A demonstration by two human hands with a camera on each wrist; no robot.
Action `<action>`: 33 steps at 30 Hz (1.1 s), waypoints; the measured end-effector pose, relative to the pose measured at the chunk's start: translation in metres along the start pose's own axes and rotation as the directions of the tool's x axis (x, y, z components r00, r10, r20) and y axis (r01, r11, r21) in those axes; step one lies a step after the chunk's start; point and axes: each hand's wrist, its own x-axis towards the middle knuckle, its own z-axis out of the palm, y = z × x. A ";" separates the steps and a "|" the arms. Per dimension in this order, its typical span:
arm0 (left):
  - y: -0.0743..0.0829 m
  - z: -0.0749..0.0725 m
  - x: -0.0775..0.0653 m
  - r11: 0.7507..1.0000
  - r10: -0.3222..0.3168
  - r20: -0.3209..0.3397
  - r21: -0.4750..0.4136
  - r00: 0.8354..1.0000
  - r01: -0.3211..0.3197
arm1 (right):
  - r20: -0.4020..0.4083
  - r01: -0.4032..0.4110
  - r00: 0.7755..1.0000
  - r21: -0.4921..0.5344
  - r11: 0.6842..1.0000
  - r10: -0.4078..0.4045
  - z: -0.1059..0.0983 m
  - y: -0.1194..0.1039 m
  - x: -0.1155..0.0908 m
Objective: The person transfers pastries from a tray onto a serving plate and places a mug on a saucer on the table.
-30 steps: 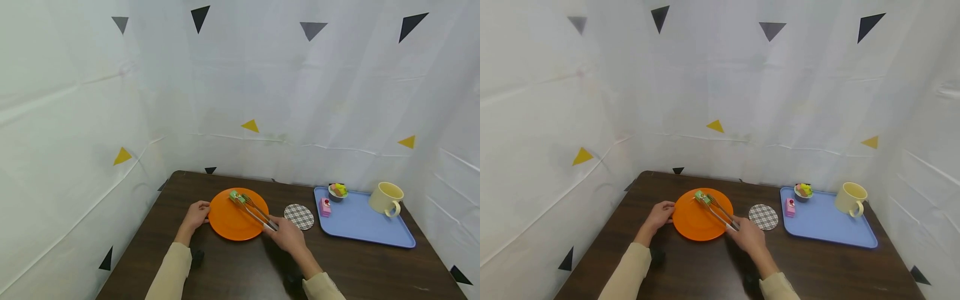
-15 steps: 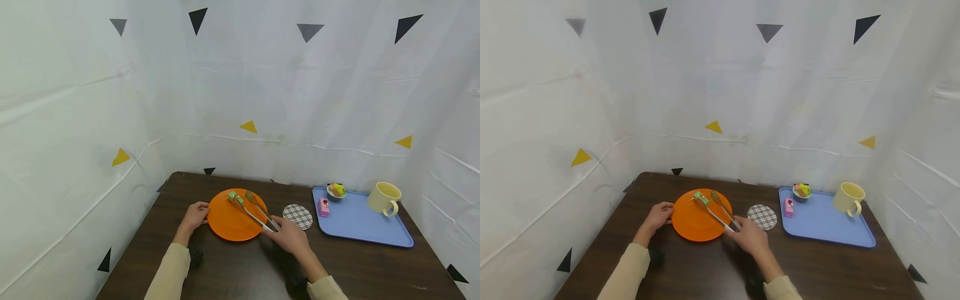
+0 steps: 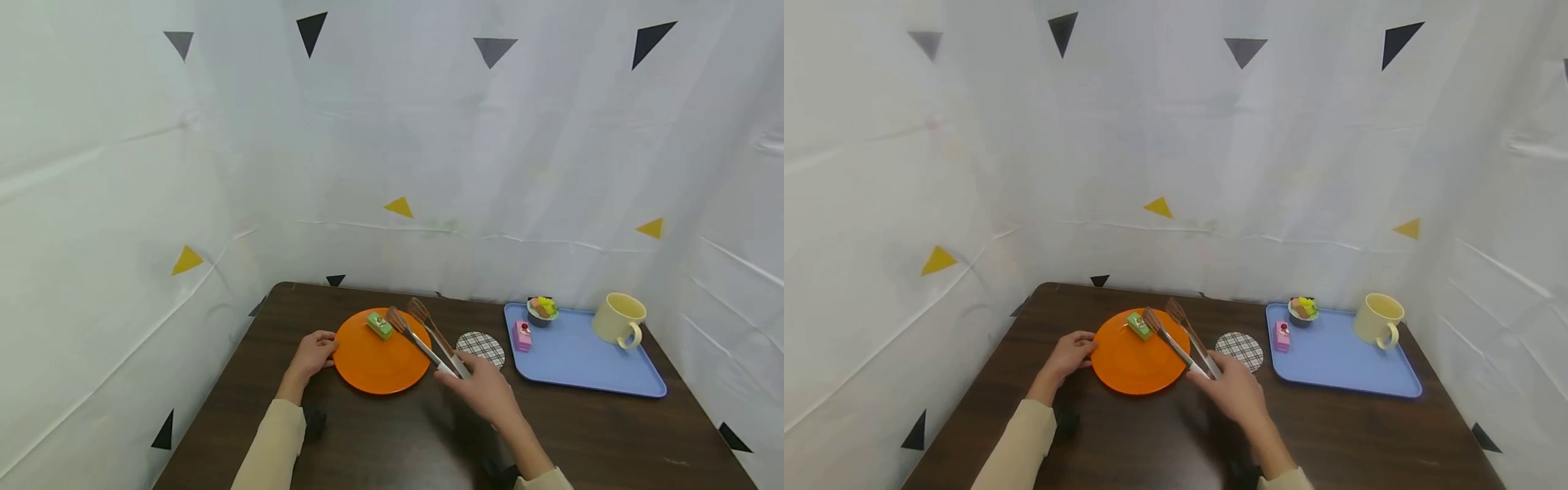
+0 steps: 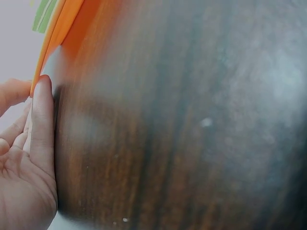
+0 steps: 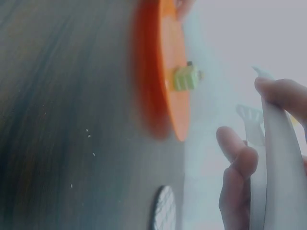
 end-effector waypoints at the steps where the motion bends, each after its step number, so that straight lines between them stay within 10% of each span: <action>1: 0.000 0.000 0.000 1.000 -0.001 -0.001 -0.001 1.000 0.001 | -0.003 -0.008 1.000 0.008 1.000 0.008 -0.002 0.000 -0.002; 33: -0.003 -0.001 0.003 1.000 -0.004 -0.005 -0.011 1.000 0.004 | -0.096 -0.248 0.965 -0.021 0.968 0.245 -0.081 0.081 -0.043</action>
